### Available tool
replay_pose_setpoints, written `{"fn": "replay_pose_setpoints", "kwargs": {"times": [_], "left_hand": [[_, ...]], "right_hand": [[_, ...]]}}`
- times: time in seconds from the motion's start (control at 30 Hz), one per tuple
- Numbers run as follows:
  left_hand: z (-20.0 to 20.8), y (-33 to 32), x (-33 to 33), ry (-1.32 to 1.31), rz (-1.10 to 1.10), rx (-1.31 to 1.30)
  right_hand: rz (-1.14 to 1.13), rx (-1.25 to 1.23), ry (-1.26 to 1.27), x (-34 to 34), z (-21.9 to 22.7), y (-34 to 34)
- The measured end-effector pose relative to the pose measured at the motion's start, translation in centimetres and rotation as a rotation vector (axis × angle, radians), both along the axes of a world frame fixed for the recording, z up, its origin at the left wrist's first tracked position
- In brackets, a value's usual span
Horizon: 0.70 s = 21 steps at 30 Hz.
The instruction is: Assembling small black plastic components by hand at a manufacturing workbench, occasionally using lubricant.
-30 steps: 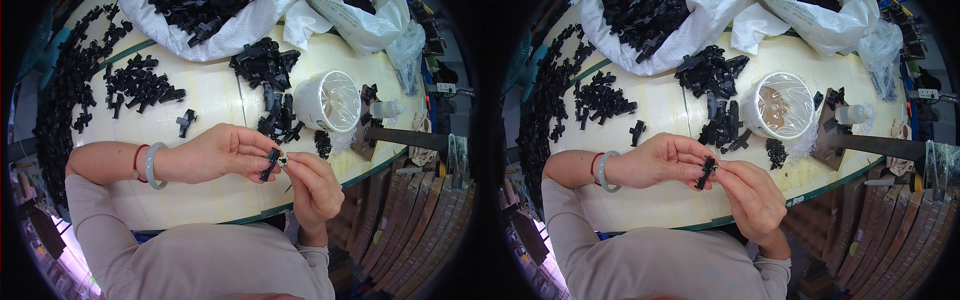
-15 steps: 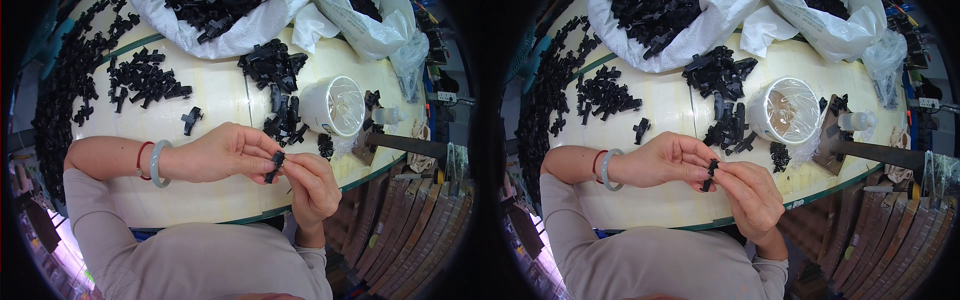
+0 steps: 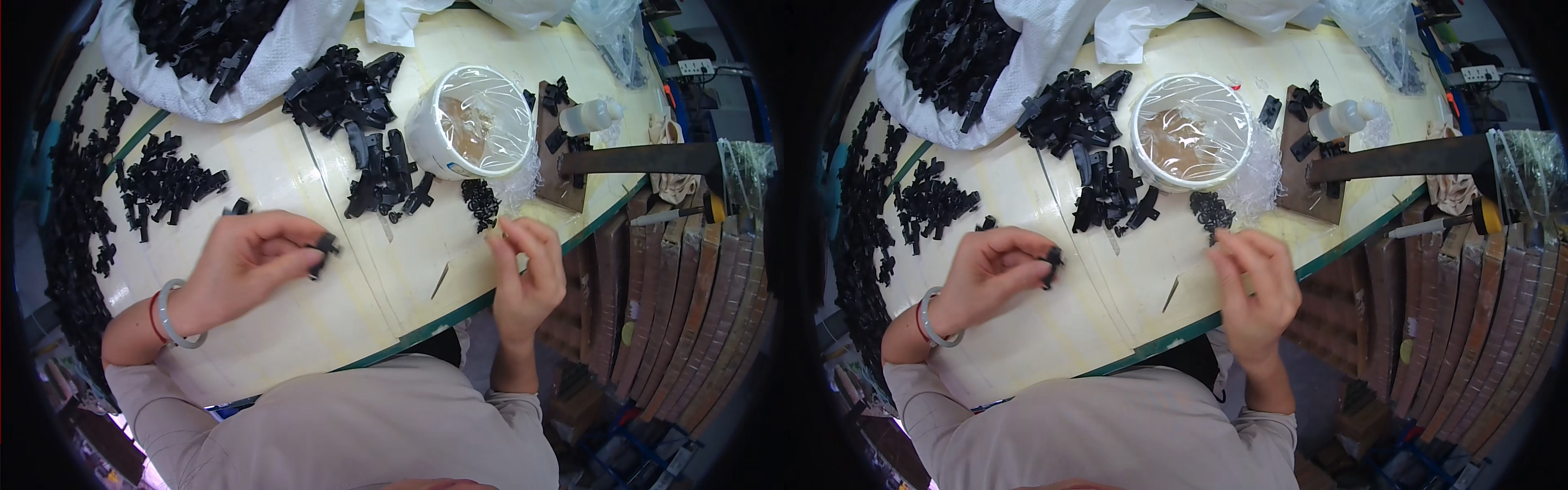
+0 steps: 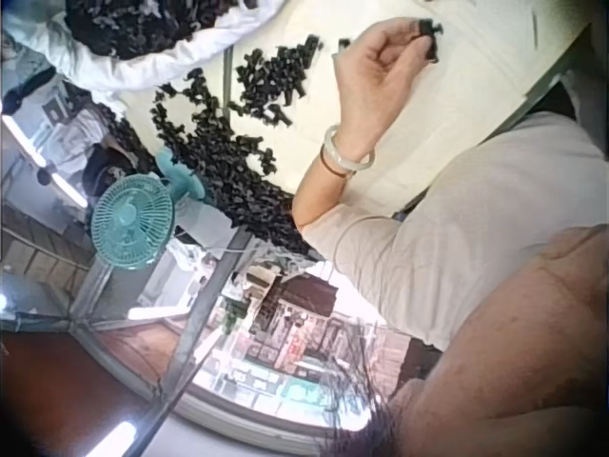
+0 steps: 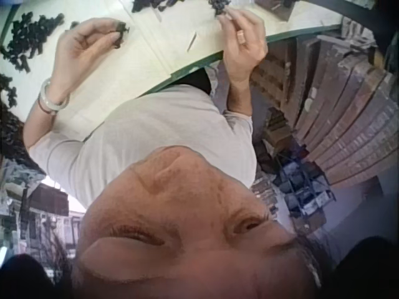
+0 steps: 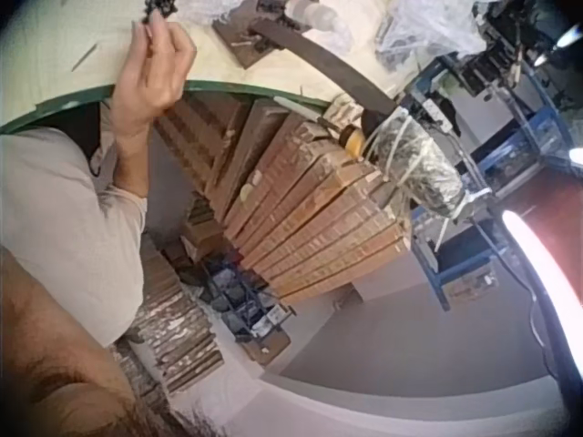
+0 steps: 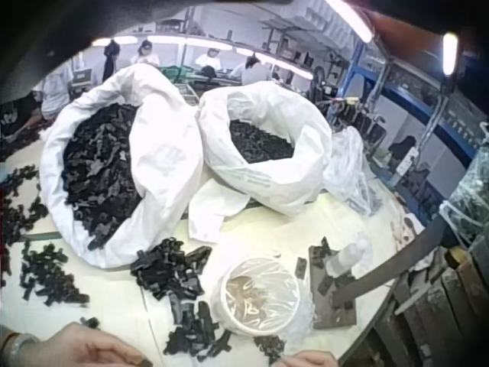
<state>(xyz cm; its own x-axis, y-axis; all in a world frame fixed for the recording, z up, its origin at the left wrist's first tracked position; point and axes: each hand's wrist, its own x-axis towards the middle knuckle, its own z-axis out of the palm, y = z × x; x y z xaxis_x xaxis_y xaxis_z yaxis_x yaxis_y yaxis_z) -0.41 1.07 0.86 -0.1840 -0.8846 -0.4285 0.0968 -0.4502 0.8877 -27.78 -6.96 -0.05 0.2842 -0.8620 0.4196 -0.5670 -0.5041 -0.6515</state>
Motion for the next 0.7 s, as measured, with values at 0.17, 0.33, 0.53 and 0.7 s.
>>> {"fn": "replay_pose_setpoints", "kwargs": {"times": [0.17,0.33,0.53,0.7], "left_hand": [[0.6,0.5,2.1,-0.357,0.208,-0.051],[1.1,1.0,2.6,-0.601,0.261,-0.134],[2.4,0.5,1.6,-0.92,0.215,-0.416],[1.3,-3.1,-0.4,-0.943,0.045,-0.762]], "right_hand": [[-0.013,0.056,0.103,0.0,0.0,-1.1],[0.076,-0.054,0.213,1.8,-0.2,-1.9],[-0.039,0.041,0.044,1.5,0.7,-0.3],[0.094,0.318,-0.525,1.8,0.4,0.8]]}}
